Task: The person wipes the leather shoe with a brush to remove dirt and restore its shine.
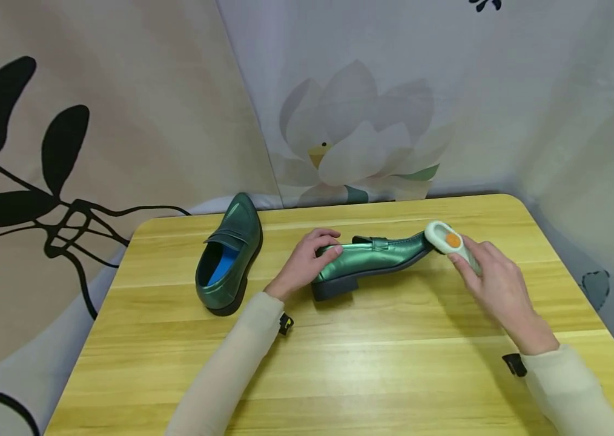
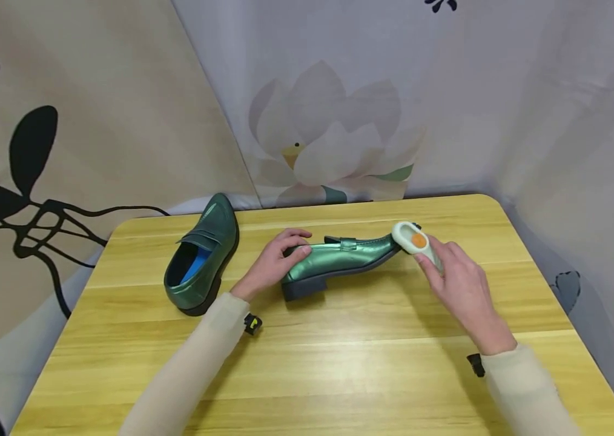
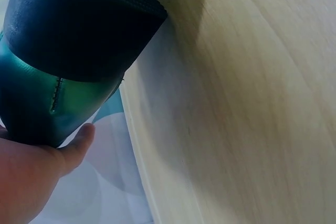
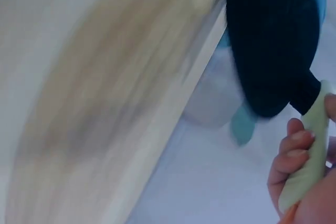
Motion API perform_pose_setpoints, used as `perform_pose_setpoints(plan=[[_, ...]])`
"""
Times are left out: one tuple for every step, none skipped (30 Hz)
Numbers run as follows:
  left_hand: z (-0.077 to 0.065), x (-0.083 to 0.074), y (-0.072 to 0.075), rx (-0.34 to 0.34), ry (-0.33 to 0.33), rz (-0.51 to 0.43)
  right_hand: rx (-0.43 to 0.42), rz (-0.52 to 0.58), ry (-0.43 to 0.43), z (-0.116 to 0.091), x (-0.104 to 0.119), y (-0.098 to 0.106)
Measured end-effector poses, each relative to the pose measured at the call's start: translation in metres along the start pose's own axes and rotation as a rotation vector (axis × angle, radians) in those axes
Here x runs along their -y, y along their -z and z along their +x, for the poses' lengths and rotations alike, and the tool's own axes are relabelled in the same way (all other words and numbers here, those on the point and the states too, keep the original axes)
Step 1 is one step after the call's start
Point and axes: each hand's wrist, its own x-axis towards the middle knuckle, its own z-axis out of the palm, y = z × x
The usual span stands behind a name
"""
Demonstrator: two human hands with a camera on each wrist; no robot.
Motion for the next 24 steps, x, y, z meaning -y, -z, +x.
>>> perform_pose_setpoints(plan=[[0.0,0.0,0.0,0.001,-0.002,0.004,-0.001,-0.003,-0.032,0.003,-0.006,0.002],[0.0,-0.001,0.0,0.004,-0.004,0.008,0.0,-0.001,-0.06,0.006,-0.013,0.003],[-0.001,-0.002,0.0,0.006,-0.003,0.01,0.004,0.002,-0.085,0.008,-0.018,0.005],[-0.001,-0.002,0.0,0.009,-0.004,0.011,0.008,0.003,-0.104,0.01,-0.022,0.006],[-0.001,-0.003,0.0,0.011,-0.001,0.012,0.014,0.007,-0.12,0.011,-0.025,0.007],[-0.002,-0.003,0.0,0.014,0.001,0.012,0.02,0.01,-0.129,0.012,-0.026,0.007],[-0.002,-0.003,0.0,0.015,0.005,0.012,0.025,0.012,-0.132,0.013,-0.024,0.008],[-0.002,-0.004,0.001,0.014,0.008,0.01,0.029,0.014,-0.13,0.014,-0.021,0.008],[-0.003,-0.004,0.001,0.013,0.01,0.009,0.031,0.012,-0.119,0.014,-0.016,0.008],[-0.003,-0.004,0.001,0.013,0.01,0.011,0.03,0.011,-0.106,0.013,-0.011,0.008],[-0.003,-0.003,0.001,0.013,0.009,0.013,0.026,0.011,-0.085,0.012,-0.004,0.007],[-0.003,-0.003,0.001,0.013,0.006,0.014,0.021,0.01,-0.06,0.01,0.004,0.005],[-0.003,-0.003,0.001,0.014,0.002,0.016,0.018,0.01,-0.034,0.008,0.012,0.004],[-0.003,-0.003,0.001,0.012,-0.002,0.018,0.013,0.01,-0.003,0.006,0.02,0.001],[-0.002,-0.003,0.001,0.011,-0.004,0.019,0.009,0.012,0.026,0.004,0.028,-0.001],[-0.002,-0.003,0.001,0.009,-0.006,0.02,0.009,0.013,0.05,0.003,0.036,-0.004],[-0.002,-0.003,0.001,0.007,-0.007,0.021,0.009,0.014,0.074,0.002,0.043,-0.007],[-0.002,-0.003,0.001,0.005,-0.007,0.023,0.012,0.017,0.09,0.002,0.05,-0.01],[-0.002,-0.003,0.0,0.004,-0.007,0.025,0.017,0.02,0.104,0.001,0.057,-0.013],[-0.002,-0.003,0.0,0.002,-0.006,0.026,0.022,0.024,0.116,0.002,0.062,-0.016],[-0.002,-0.003,0.0,0.001,-0.006,0.025,0.028,0.025,0.125,0.002,0.067,-0.019],[-0.002,-0.004,0.0,0.001,-0.005,0.025,0.034,0.024,0.129,0.003,0.072,-0.021],[-0.002,-0.004,0.0,0.001,-0.006,0.024,0.037,0.024,0.131,0.003,0.075,-0.022],[-0.002,-0.004,0.0,0.002,-0.007,0.025,0.038,0.022,0.126,0.004,0.077,-0.023]])
